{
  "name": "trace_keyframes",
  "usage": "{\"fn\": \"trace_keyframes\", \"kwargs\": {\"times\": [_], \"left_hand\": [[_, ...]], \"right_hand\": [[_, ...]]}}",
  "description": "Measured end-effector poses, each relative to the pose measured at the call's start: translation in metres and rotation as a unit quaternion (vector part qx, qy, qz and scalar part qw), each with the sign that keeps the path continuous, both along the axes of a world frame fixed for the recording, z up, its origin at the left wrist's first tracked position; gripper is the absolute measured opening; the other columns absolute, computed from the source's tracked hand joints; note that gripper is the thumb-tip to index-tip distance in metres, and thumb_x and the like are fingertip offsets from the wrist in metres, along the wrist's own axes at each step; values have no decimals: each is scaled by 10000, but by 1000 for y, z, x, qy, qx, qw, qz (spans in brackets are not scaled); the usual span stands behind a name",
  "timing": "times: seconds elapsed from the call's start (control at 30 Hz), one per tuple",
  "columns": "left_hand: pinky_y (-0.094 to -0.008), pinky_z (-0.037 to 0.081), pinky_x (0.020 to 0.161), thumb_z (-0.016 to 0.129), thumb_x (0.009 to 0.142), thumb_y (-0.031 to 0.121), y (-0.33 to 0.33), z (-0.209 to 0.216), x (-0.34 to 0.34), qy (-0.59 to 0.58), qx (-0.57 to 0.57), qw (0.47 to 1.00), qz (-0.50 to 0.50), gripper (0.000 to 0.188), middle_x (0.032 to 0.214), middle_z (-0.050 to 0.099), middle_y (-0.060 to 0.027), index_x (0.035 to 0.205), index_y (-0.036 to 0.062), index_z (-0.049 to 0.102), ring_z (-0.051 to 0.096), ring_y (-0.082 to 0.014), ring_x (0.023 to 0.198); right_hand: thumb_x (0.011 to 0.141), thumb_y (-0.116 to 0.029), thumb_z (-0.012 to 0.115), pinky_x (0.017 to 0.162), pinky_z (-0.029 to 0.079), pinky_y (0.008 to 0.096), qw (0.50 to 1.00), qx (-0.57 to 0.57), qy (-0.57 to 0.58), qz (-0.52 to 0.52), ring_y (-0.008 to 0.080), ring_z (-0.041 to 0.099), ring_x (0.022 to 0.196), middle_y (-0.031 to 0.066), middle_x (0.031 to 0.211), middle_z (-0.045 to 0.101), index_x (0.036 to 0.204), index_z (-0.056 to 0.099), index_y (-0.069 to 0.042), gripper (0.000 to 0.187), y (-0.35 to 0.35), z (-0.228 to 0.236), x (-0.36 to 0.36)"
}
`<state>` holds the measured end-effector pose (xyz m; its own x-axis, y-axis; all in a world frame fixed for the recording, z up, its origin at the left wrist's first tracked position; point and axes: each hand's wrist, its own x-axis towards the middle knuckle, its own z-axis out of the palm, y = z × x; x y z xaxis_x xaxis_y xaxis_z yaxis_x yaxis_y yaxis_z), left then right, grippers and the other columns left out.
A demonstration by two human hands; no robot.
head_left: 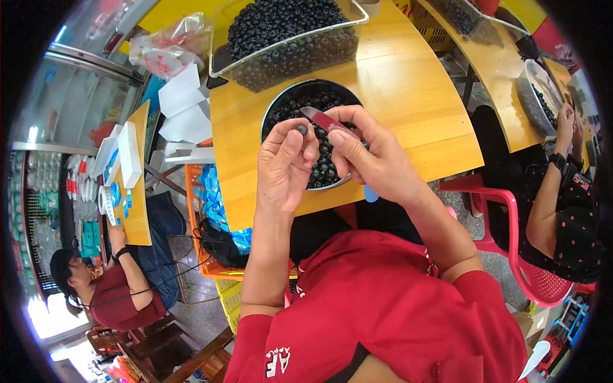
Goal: Processing dark seeds by cutting them out of plant material using a knife.
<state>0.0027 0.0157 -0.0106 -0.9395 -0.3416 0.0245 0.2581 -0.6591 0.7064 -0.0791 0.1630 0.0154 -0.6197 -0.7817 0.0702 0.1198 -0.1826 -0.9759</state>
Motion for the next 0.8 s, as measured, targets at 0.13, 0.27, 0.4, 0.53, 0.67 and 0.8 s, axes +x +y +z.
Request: {"fn": "trace_keyframes", "kwargs": {"times": [0.13,0.27,0.4,0.53,0.67,0.8], "left_hand": [[-233,453,613,672,841,147,3,-3,1,43,37,998,-13,208,856,624,-60,1009,38,616,535,-122,685],[-236,469,620,697,816,126,1,-4,1,32,20,999,-9,192,841,635,-56,983,68,621,541,-125,679],[-237,458,614,684,828,136,3,-7,0,11,11,1000,11,181,844,637,-57,987,74,624,543,-127,679],[-233,432,600,663,844,148,0,-9,2,76,36,996,-19,190,844,635,-56,1017,73,637,535,-126,676],[-229,424,597,656,852,157,-4,-4,4,71,36,997,-23,224,839,632,-52,1064,86,645,530,-121,668],[-229,428,598,646,862,164,-5,2,13,61,44,997,-25,229,846,630,-47,1078,89,643,529,-115,666]], "right_hand": [[970,-217,479,449,321,169,999,-12,-2,44,15,442,518,-12,656,527,1217,444,-47,302,4,13,5],[968,-203,481,456,328,167,999,-16,7,52,17,454,539,-12,681,534,1207,443,-45,289,2,12,6],[966,-192,485,459,329,166,998,-22,31,45,20,455,544,-16,684,529,1192,448,-52,268,-2,5,2],[963,-193,492,459,327,165,998,-8,4,62,19,451,546,-22,665,520,1180,463,-60,256,-5,6,-2],[962,-200,497,457,324,165,999,-17,-10,47,18,448,546,-28,649,512,1175,469,-57,259,-7,13,6],[964,-206,493,456,315,163,999,-23,31,17,19,440,541,-26,644,507,1184,458,-42,277,-10,17,22]]}}
